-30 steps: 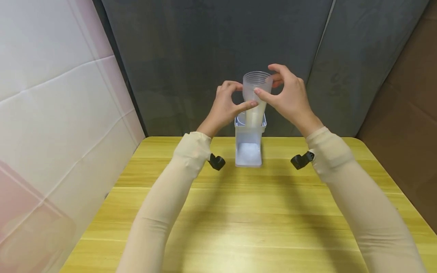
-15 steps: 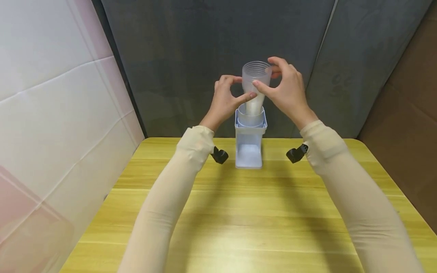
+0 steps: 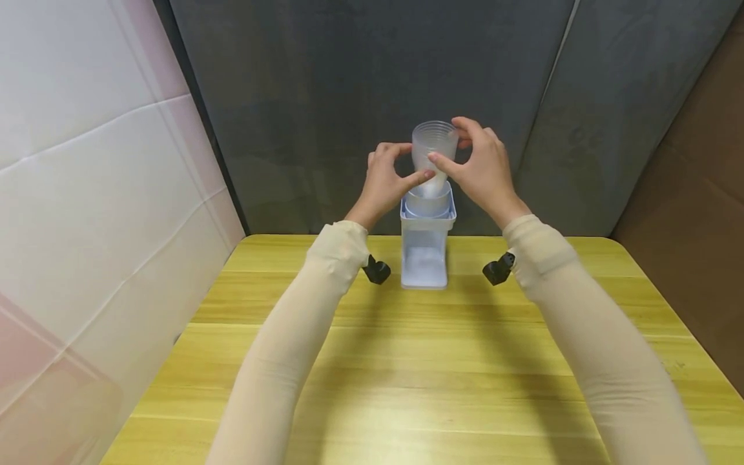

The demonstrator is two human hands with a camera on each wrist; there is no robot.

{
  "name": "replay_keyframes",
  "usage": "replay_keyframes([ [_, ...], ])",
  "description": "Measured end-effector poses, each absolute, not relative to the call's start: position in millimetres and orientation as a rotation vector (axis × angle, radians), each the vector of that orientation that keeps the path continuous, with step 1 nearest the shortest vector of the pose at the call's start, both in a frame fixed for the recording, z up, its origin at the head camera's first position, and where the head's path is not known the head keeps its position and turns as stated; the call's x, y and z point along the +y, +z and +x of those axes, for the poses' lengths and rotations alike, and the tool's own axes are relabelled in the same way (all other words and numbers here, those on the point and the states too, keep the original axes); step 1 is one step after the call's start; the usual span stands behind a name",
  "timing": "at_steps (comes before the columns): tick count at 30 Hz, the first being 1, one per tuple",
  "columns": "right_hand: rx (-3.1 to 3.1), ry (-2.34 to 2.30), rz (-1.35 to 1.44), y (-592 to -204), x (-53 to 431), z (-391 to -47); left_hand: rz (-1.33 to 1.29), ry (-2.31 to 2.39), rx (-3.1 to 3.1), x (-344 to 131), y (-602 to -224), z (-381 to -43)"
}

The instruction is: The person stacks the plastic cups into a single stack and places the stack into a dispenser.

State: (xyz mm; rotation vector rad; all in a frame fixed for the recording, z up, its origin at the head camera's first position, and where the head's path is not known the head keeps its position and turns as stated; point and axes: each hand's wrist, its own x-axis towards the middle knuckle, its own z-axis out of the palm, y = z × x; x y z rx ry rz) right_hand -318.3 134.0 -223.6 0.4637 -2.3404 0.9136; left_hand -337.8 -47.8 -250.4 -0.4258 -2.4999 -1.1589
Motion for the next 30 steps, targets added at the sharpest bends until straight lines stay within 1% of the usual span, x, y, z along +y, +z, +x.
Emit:
replay_keyframes([
  [14, -2.436, 0.936, 0.460, -256, 135, -329, -0.391, -1.141, -2.585, -47, -281, -343],
  [30, -2.488, 0.978, 0.443, -276, 134, -333, -0.377, -1.121, -2.616, -47, -294, -344],
])
